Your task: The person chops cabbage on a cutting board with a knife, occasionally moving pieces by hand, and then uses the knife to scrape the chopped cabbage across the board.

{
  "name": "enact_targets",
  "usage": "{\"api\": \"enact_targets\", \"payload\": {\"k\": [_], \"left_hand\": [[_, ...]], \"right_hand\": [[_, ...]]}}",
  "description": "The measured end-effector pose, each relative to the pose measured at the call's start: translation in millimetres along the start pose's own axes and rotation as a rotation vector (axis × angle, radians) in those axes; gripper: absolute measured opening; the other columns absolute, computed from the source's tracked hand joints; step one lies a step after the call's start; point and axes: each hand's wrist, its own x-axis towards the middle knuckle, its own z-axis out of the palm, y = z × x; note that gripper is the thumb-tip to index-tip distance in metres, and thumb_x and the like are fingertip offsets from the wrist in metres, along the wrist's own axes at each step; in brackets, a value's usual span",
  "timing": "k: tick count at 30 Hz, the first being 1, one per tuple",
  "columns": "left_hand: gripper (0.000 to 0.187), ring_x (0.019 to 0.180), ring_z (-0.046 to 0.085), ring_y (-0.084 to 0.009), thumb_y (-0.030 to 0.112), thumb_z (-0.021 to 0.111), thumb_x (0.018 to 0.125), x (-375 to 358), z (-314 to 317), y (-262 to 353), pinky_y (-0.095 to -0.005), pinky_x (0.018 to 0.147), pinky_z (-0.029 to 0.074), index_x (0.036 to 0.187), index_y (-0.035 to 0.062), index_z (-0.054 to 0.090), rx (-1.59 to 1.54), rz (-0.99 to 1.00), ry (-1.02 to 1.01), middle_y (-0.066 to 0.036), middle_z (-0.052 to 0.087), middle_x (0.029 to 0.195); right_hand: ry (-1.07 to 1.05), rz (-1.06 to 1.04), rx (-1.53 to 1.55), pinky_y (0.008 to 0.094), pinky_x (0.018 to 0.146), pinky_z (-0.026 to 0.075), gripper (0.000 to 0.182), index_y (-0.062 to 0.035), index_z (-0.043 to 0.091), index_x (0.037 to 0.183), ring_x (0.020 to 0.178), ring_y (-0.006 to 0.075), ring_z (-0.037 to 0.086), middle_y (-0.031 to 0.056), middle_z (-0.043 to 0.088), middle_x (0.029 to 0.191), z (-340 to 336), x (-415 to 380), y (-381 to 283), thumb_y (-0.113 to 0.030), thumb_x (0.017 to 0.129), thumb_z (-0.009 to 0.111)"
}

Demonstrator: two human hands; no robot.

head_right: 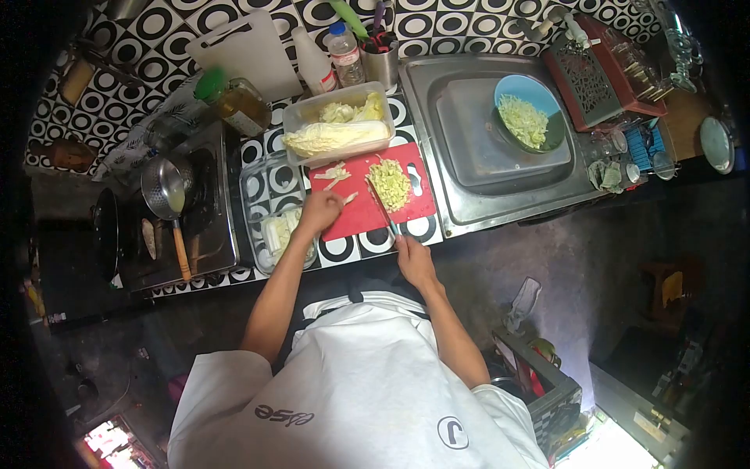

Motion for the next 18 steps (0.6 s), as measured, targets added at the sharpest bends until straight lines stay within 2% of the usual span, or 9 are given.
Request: {"api": "enact_targets", "payload": {"k": [1,2,4,5,6,9,12,17,18], "left_hand": [[0.019,0.066,0.065,-0.0268,0.012,0.061,0.071,-7.8,3.8,-3.5,-0.0333,0.064,0.051,0.085,0.0012,0.068,0.202,0.088,0.007,-0.016,0.065,0.068],[0.024,0.074,0.064,-0.0323,0.013,0.062,0.071,-11.1,6.9,-5.8,-0.0365,0.07,0.051,0.091,0.0005,0.067,0.236,0.032,-0.027,-0.019,0.065,0.078],[0.026,0.081,0.062,-0.034,0.014,0.063,0.071,-14.7,15.3,-6.0,-0.0381,0.074,0.05,0.093,0.0005,0.067,0.323,0.061,0.079,-0.02,0.064,0.084],[0.028,0.087,0.061,-0.0358,0.015,0.064,0.07,-16.6,19.7,-5.9,-0.0397,0.078,0.049,0.095,0.0005,0.066,0.413,0.092,0.188,-0.021,0.062,0.091],[0.034,0.098,0.056,-0.0362,0.016,0.064,0.069,-17.3,16.9,4.0,-0.0408,0.083,0.048,0.101,0.0012,0.064,0.433,0.006,0.143,-0.021,0.055,0.107],[0.03,0.093,0.057,-0.0345,0.016,0.064,0.071,-19.8,19.2,10.9,-0.0404,0.083,0.047,0.098,0.0017,0.064,0.407,0.191,0.275,-0.018,0.056,0.101],[0.027,0.091,0.057,-0.0333,0.014,0.064,0.073,-6.2,26.4,-2.6,-0.0406,0.082,0.047,0.098,0.0046,0.065,0.331,0.256,0.173,-0.015,0.058,0.096],[0.019,0.088,0.058,-0.0313,0.012,0.064,0.074,-10.6,42.8,0.2,-0.0411,0.078,0.047,0.092,0.0079,0.068,0.205,0.184,0.098,-0.012,0.059,0.088],[0.016,0.087,0.058,-0.0308,0.012,0.065,0.075,-12.5,45.8,0.7,-0.0409,0.077,0.047,0.09,0.0085,0.068,0.173,0.174,0.093,-0.011,0.06,0.086]], "right_hand": [[0.0,0.009,0.001,0.0314,0.053,0.043,0.048,0.0023,0.06,0.087,0.053,0.0154,0.053,0.0083,0.053,0.055,-0.1,-1.2,-0.1,-0.04,0.096,0.039],[-0.002,0.011,-0.003,0.0314,0.053,0.043,0.048,0.0023,0.06,0.087,0.053,0.0154,0.053,0.0083,0.053,0.055,-0.6,-2.2,0.1,-0.04,0.096,0.039],[-0.051,0.053,-0.018,0.0427,0.065,0.045,0.045,0.0028,0.058,0.083,0.069,0.0378,0.06,0.0218,0.059,0.068,-2.9,-5.9,-9.7,-0.036,0.095,0.039],[-0.054,0.058,-0.019,0.0427,0.065,0.045,0.045,0.0028,0.058,0.083,0.069,0.0378,0.06,0.0218,0.059,0.068,-4.5,-8.6,-14.9,-0.036,0.095,0.039],[-0.076,0.073,0.004,0.0427,0.064,0.045,0.045,0.003,0.057,0.081,0.067,0.0364,0.06,0.0207,0.059,0.066,-7.6,-10.9,-23.3,-0.036,0.095,0.039],[-0.104,0.079,0.037,0.0425,0.063,0.045,0.046,0.0031,0.056,0.08,0.064,0.0341,0.061,0.0191,0.058,0.063,-8.5,-12.5,-27.5,-0.036,0.096,0.039],[-0.137,0.083,0.012,0.0437,0.064,0.045,0.045,0.0029,0.056,0.083,0.065,0.0355,0.061,0.0204,0.058,0.063,-5.7,-12.2,-26.9,-0.037,0.095,0.04],[-0.101,0.007,-0.16,0.0419,0.062,0.045,0.047,0.0048,0.055,0.079,0.065,0.0349,0.061,0.0205,0.059,0.064,2.1,-9.9,-21.0,-0.037,0.095,0.042],[-0.087,-0.007,-0.207,0.0455,0.064,0.045,0.045,0.0051,0.055,0.081,0.069,0.04,0.06,0.0241,0.059,0.068,1.4,-9.9,-24.7,-0.035,0.095,0.042]]}}
